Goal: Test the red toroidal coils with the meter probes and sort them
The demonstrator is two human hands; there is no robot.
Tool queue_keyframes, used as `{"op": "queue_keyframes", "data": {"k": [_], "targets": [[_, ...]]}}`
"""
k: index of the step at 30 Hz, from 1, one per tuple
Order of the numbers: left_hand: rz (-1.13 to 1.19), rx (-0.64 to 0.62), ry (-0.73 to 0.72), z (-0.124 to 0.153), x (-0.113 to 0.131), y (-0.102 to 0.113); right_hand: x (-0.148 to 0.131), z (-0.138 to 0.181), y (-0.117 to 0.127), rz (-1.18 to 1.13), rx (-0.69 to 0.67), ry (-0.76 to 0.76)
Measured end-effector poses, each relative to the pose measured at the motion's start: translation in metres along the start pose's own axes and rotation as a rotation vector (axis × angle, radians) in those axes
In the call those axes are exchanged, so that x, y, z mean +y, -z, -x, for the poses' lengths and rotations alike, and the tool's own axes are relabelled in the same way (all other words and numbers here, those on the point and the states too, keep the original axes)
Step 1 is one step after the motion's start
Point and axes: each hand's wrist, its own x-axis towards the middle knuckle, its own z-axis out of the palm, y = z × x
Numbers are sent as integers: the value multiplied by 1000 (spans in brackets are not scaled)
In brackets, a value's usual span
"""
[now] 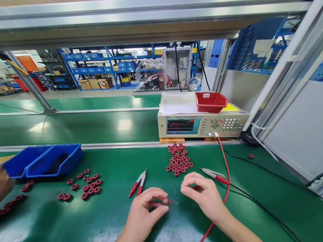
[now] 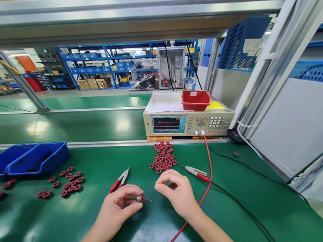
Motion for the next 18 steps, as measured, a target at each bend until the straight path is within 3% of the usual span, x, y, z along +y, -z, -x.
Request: {"op": "queue_keyframes", "data": {"k": [4, 8, 12, 18], "targets": [[98, 12, 88, -1, -4, 0, 4, 0, -2, -53, -122, -135], [155, -8, 196, -1, 0, -2, -1, 3, -7, -54, -205, -90], [216, -34, 297, 0, 5, -3, -6, 4, -10, 20, -165, 17], [288, -21, 375, -2, 1, -2, -8, 6, -8, 212, -111, 58]]}}
